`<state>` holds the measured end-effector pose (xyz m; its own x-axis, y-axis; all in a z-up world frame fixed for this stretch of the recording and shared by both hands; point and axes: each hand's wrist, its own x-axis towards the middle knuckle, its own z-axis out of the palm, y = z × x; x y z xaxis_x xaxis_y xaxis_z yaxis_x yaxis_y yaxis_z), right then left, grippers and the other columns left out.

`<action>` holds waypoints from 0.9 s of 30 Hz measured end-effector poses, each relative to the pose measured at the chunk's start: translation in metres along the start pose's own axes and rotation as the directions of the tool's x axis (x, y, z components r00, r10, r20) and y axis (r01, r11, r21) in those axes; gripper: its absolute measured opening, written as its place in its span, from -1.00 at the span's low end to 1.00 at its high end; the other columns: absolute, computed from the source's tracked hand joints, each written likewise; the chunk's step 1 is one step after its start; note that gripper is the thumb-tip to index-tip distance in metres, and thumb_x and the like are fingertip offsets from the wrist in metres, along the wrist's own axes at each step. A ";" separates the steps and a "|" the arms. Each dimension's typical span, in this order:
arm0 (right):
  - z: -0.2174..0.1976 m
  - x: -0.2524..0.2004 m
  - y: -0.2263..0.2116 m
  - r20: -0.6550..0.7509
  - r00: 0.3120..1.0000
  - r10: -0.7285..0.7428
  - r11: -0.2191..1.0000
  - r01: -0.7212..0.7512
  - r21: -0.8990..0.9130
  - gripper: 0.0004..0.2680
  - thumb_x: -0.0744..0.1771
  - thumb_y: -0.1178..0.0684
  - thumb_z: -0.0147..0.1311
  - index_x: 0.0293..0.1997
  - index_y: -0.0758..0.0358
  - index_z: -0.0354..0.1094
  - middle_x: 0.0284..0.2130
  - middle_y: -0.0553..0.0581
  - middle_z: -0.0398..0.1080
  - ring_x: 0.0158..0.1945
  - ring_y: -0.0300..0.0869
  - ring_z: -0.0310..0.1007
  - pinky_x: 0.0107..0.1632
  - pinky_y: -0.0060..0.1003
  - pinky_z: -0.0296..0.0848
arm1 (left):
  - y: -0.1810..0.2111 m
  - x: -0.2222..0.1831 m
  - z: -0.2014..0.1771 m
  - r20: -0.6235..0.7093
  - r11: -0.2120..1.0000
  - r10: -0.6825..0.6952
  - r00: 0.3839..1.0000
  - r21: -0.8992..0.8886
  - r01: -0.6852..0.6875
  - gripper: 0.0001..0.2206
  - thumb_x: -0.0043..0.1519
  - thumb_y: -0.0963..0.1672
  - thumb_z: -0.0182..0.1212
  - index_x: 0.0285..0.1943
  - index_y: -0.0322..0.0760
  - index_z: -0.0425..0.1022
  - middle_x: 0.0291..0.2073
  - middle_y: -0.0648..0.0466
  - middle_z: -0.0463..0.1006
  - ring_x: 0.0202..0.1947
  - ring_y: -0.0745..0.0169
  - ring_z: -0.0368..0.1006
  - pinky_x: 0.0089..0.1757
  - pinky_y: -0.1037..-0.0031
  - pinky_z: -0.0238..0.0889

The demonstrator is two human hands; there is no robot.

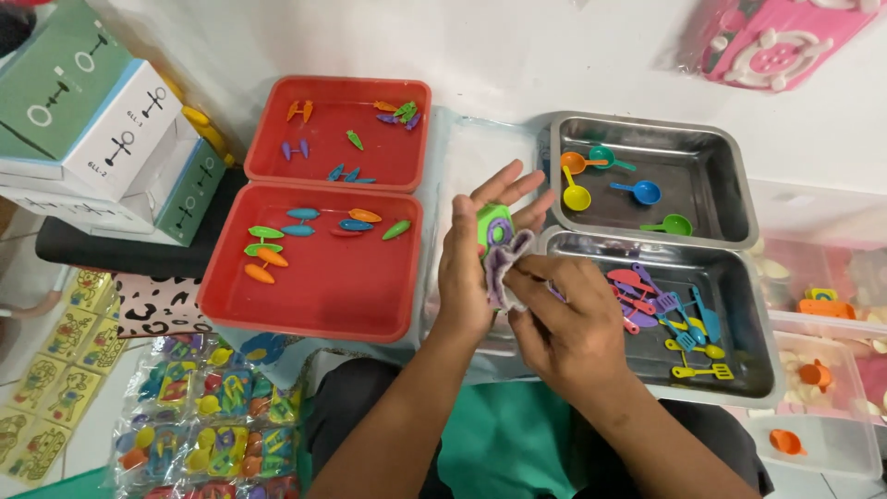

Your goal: Cleaning small plastic toy accessories with a cloth and organizing them into trays and bags.

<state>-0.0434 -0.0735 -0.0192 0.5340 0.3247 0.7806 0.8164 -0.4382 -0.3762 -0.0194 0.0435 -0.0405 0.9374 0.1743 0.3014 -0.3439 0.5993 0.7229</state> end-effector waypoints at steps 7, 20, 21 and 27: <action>-0.011 0.002 -0.014 0.170 0.984 0.043 0.997 -0.053 0.055 -0.71 0.15 0.27 0.13 -0.06 0.32 0.50 -0.08 0.14 0.47 -0.13 -0.02 0.42 0.06 -0.15 0.38 | 0.011 0.015 -0.019 -0.059 0.919 0.105 0.993 -0.375 -0.120 -0.35 0.43 0.14 -0.21 0.45 -0.50 0.15 0.32 -0.39 0.22 0.39 -0.49 0.16 0.39 -0.06 -0.01; -0.013 0.007 -0.007 0.045 0.989 0.140 0.990 -0.138 -0.039 -0.76 0.20 0.32 0.17 -0.06 0.39 0.52 -0.07 0.20 0.48 -0.16 -0.04 0.41 -0.09 -0.23 0.39 | 0.014 0.005 0.007 0.014 0.954 -0.125 0.992 -0.274 0.124 -0.13 0.25 0.26 -0.35 0.54 -0.44 0.01 0.36 -0.36 0.21 0.43 -0.24 0.15 0.36 0.11 0.02; -0.013 0.006 -0.007 0.037 0.990 0.134 0.991 -0.133 -0.022 -0.76 0.20 0.33 0.17 -0.06 0.40 0.53 -0.07 0.20 0.47 -0.15 -0.04 0.40 -0.08 -0.23 0.39 | 0.010 0.003 0.007 0.045 0.958 -0.146 0.988 -0.245 0.153 -0.16 0.28 0.25 -0.39 0.54 -0.43 0.00 0.37 -0.35 0.22 0.37 -0.16 0.22 0.30 0.16 0.12; -0.011 -0.003 -0.001 0.114 0.993 0.030 0.996 -0.040 0.081 -0.78 0.18 0.22 0.23 -0.12 0.38 0.54 -0.09 0.18 0.47 -0.14 -0.07 0.42 -0.04 -0.23 0.43 | 0.017 0.006 0.009 -0.003 0.949 -0.250 0.968 -0.198 0.244 -0.11 0.24 0.28 -0.44 0.51 -0.47 0.07 0.27 -0.34 0.31 0.22 -0.13 0.37 0.19 0.23 0.26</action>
